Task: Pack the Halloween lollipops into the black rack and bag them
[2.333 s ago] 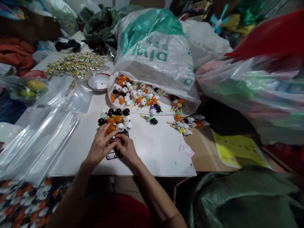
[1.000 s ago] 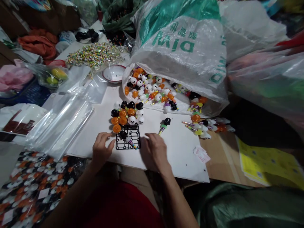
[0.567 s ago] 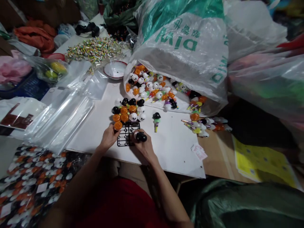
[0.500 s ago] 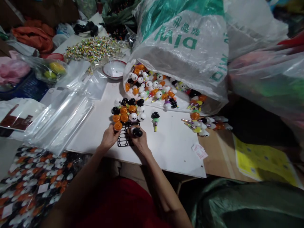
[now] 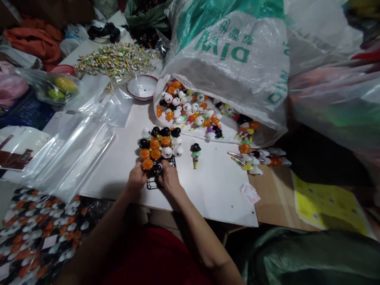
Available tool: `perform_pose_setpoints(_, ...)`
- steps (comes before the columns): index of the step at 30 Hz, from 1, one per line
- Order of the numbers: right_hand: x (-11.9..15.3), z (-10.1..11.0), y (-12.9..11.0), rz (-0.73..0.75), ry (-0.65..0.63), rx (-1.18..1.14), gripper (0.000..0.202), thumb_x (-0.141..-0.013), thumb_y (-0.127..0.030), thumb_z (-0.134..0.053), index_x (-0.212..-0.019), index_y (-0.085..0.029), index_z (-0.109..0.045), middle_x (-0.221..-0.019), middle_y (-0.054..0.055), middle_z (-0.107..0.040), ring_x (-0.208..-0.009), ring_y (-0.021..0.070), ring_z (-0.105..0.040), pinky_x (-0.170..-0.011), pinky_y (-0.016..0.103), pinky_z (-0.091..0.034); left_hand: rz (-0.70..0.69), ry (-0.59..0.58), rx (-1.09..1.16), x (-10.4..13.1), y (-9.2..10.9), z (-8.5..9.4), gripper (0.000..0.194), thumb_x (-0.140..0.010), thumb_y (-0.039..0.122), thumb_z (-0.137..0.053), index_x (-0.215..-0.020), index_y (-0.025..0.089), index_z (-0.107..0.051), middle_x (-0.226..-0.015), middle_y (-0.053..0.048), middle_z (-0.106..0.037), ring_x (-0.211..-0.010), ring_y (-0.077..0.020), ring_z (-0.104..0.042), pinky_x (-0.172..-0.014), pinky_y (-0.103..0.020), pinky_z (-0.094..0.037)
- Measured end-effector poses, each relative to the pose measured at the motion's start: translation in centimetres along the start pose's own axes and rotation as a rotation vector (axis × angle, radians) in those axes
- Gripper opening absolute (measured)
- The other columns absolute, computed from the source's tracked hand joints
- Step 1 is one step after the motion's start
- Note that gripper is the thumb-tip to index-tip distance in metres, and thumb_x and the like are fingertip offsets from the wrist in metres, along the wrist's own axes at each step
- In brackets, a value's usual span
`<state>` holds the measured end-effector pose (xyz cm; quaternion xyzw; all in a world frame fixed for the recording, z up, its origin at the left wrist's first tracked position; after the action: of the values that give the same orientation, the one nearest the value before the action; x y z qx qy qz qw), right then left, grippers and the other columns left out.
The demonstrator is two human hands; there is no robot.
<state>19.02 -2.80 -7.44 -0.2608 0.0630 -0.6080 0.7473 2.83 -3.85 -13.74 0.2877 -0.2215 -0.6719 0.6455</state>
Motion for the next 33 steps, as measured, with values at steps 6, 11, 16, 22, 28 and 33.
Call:
perform_pose_setpoints(6, -1.6, 0.6, -1.5, -0.038, 0.01, 0.039, 0.027, -0.089, -0.014, -0.047, -0.113, -0.014, -0.058, -0.109, 0.014, -0.07, -0.098, 0.0266, -0.068, -0.081, 0.032, -0.05, -0.003, -0.054, -0.052, -1.3, -0.3, 0.8, 0.021, -0.082, 0.026, -0.052, -0.093, 0.017, -0.067, -0.092, -0.01, -0.072, -0.09, -0.0264, -0.068, -0.08, -0.035, -0.055)
perform_pose_setpoints(11, -1.7, -0.4, -1.2, 0.045, 0.067, -0.008, 0.028, -0.093, -0.019, -0.048, -0.118, -0.014, -0.058, -0.119, 0.014, -0.067, -0.104, 0.0253, -0.066, -0.086, 0.032, -0.05, 0.003, -0.077, -0.187, -1.5, 0.7, 1.3, 0.027, -0.083, 0.025, -0.05, -0.101, 0.015, -0.068, -0.1, -0.013, -0.073, -0.095, -0.0277, -0.068, -0.082, -0.036, -0.055)
perform_pose_setpoints(16, -0.1, 0.4, 1.0, 0.154, 0.098, -0.166, 0.025, -0.091, -0.016, -0.051, -0.114, -0.016, -0.062, -0.114, 0.011, -0.069, -0.1, 0.0212, -0.066, -0.085, 0.029, -0.049, -0.005, -0.106, -0.298, -1.1, 1.8, 1.1, 0.03, -0.082, 0.019, -0.047, -0.103, 0.011, -0.067, -0.102, -0.018, -0.072, -0.094, -0.0301, -0.068, -0.083, -0.038, -0.054)
perform_pose_setpoints(22, 1.9, 6.0, 9.2, -0.314, 0.325, -0.062, 0.026, -0.092, -0.033, -0.056, -0.112, -0.017, -0.063, -0.1, 0.013, -0.072, -0.09, 0.0241, -0.068, -0.078, 0.032, -0.048, -0.034, -0.184, -0.381, -0.9, 1.7, 1.3, 0.028, -0.085, 0.016, -0.043, -0.101, 0.013, -0.066, -0.098, -0.016, -0.071, -0.091, -0.0276, -0.068, -0.084, -0.037, -0.053)
perform_pose_setpoints(28, 1.0, 4.8, 10.1, -0.276, 0.324, -0.395, 0.019, -0.082, -0.035, -0.057, -0.082, -0.018, -0.064, -0.075, 0.006, -0.069, -0.071, 0.0199, -0.063, -0.064, 0.027, -0.046, -0.054, -0.239, -0.376, -1.5, 1.9, 2.2, 0.024, -0.085, 0.018, -0.044, -0.097, 0.013, -0.065, -0.1, -0.016, -0.07, -0.093, -0.0268, -0.066, -0.087, -0.037, -0.052)
perform_pose_setpoints(33, 0.9, -0.9, 5.8, 0.013, 0.328, -0.739, 0.02, -0.078, -0.037, -0.056, -0.081, -0.018, -0.062, -0.075, 0.003, -0.066, -0.07, 0.0175, -0.059, -0.064, 0.026, -0.047, -0.023, -0.195, -0.299, -1.2, 2.1, 2.6, 0.025, -0.083, 0.018, -0.045, -0.099, 0.013, -0.064, -0.1, -0.015, -0.069, -0.094, -0.0271, -0.066, -0.088, -0.037, -0.053)
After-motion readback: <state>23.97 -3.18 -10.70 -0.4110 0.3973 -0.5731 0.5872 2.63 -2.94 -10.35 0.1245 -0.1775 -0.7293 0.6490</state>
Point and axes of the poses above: each hand's wrist, its own x-axis away from the middle knuckle, its own z-axis out of the back of the hand, y = z × x, the point moved 1 cm from there along -x, towards the middle knuckle
